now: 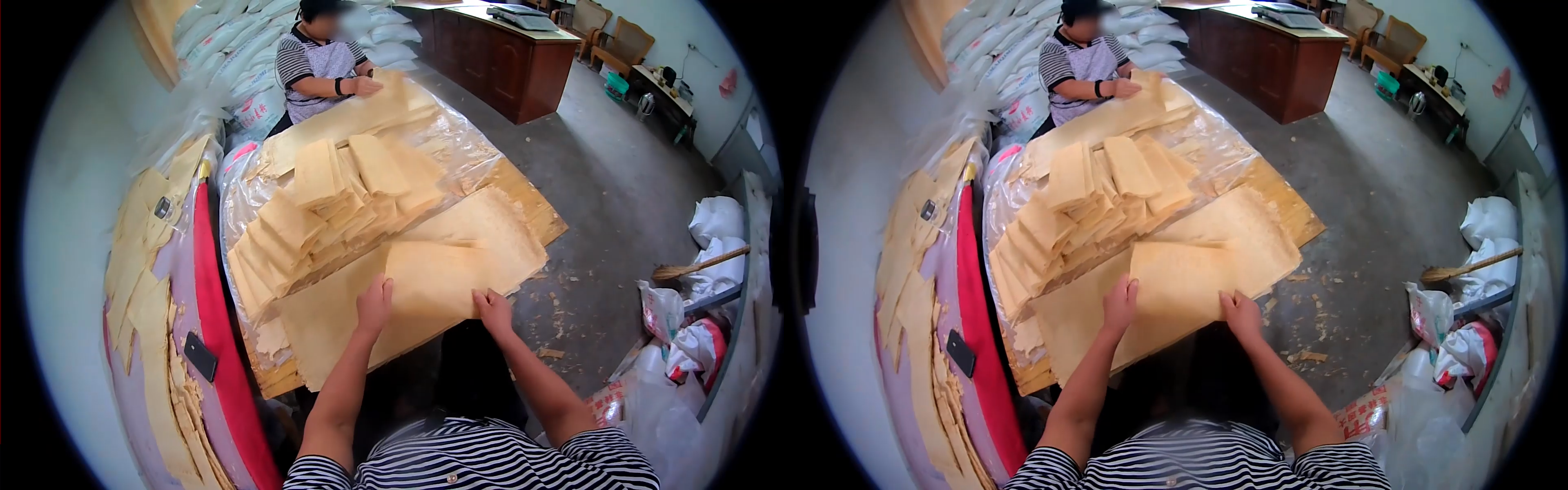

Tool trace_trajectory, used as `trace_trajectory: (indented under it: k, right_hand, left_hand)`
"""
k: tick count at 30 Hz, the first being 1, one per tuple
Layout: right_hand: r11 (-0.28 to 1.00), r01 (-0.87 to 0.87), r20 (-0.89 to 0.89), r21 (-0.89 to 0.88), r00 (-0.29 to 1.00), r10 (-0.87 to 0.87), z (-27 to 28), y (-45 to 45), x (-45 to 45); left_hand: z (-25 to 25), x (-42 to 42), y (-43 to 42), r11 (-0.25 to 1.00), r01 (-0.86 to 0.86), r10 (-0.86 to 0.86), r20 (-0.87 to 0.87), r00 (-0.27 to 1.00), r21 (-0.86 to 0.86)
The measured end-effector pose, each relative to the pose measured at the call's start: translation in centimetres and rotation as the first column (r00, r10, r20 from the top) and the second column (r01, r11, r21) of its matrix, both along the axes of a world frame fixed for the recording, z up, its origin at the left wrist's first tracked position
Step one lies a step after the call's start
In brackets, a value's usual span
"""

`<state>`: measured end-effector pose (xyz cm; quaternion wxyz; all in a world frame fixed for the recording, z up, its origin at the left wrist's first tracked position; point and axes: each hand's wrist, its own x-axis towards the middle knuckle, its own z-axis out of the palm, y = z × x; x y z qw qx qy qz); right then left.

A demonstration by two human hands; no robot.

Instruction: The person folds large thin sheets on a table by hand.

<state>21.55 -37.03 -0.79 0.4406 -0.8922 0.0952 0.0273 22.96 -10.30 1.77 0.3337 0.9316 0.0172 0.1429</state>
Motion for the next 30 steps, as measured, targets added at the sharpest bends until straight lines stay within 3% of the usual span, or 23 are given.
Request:
trace_trajectory:
  k: [1,3,7,8,9,10,12,13,14,15,16,17,18,19,21,22,24,25,27,30]
  right_hand:
    - [0.997,0.011,0.015,-0.07,1.0,-0.01,-0.1,0.2,0.6]
    - [0.99,0.022,0.029,-0.138,0.999,-0.018,0.0,0.4,0.9]
    - [0.979,-0.009,-0.001,-0.204,1.0,0.009,0.7,0.6,1.2]
    - [0.972,-0.04,-0.023,-0.231,0.999,0.035,0.9,0.6,1.3]
    - [0.972,-0.044,-0.032,-0.229,0.999,0.038,0.9,0.6,1.3]
    - [0.979,-0.053,0.011,-0.196,0.998,0.057,0.9,0.6,1.3]
    - [0.984,-0.066,0.06,-0.167,0.995,0.077,1.3,0.5,1.5]
    - [0.99,-0.1,0.047,-0.096,0.993,0.105,1.7,0.3,1.5]
    - [0.991,-0.131,0.035,-0.025,0.991,0.132,1.9,0.1,1.5]
    - [0.991,-0.131,0.033,-0.029,0.991,0.132,1.1,-0.3,1.5]
    - [0.95,-0.188,0.118,0.25,0.98,0.163,0.0,-0.5,1.5]
    - [0.825,-0.254,0.208,0.504,0.963,0.169,-1.0,-0.9,1.6]
    - [0.823,-0.259,0.205,0.506,0.963,0.177,-0.2,-1.1,1.0]
    - [0.788,-0.279,0.174,0.548,0.96,0.219,1.7,-1.3,0.1]
    - [0.748,-0.299,0.148,0.593,0.953,0.264,2.4,-1.8,-0.5]
    - [0.766,-0.365,0.172,0.528,0.93,0.325,2.1,-2.6,-0.8]
    - [0.781,-0.423,0.184,0.459,0.906,0.382,1.9,-3.8,-1.6]
    - [0.763,-0.457,0.156,0.458,0.886,0.437,2.1,-4.2,-2.0]
    - [0.741,-0.493,0.128,0.456,0.86,0.494,1.9,-4.6,-2.6]
    - [0.729,-0.574,0.161,0.373,0.814,0.558,0.6,-4.9,-2.7]
  left_hand:
    - [-0.8,0.6,-0.1,1.0,0.004,-0.004,0.003,1.0,-0.004]
    - [-1.4,1.4,-0.1,0.945,-0.02,0.1,-0.229,0.968,0.327]
    - [0.8,0.8,-1.5,0.926,-0.04,0.155,-0.281,0.947,0.375]
    - [1.7,0.5,-2.2,0.875,0.069,-0.04,-0.071,0.997,0.478]
    - [2.7,-0.1,-2.8,0.793,0.143,-0.257,0.113,0.96,0.593]
    - [3.7,-0.9,-3.8,0.792,0.145,-0.254,0.103,0.962,0.593]
    - [5.3,-1.7,-5.4,0.81,0.396,-0.392,-0.103,0.914,0.432]
    - [4.5,-1.7,-5.2,0.813,0.394,-0.39,-0.101,0.915,0.429]
    - [2.9,-1.7,-4.6,0.95,0.178,-0.199,0.057,0.978,0.256]
    - [1.6,-1.9,-4.1,0.998,-0.036,0.029,0.168,0.985,0.041]
    - [0.8,-2.1,-3.3,0.999,-0.036,0.029,0.166,0.986,0.039]
    - [0.2,-2.3,-2.2,0.891,-0.017,0.075,0.112,0.991,-0.454]
    - [-0.1,-3.0,-0.9,0.558,-0.019,0.095,0.041,0.995,-0.83]
    - [0.3,-4.0,0.3,0.56,-0.028,0.105,0.037,0.994,-0.828]
    - [1.2,-5.9,2.5,0.444,-0.067,-0.295,-0.217,0.931,-0.894]
    - [0.6,-6.8,3.2,0.445,-0.069,-0.295,-0.219,0.93,-0.893]
    - [-0.1,-8.3,3.7,0.573,-0.066,-0.435,-0.371,0.82,-0.817]
    - [0.1,-8.9,3.4,0.571,-0.069,-0.436,-0.373,0.819,-0.818]
    - [0.9,-10.1,2.4,0.777,0.173,-0.441,-0.328,0.835,-0.605]
    - [0.5,-10.3,1.5,0.825,0.234,-0.373,-0.185,0.909,-0.515]
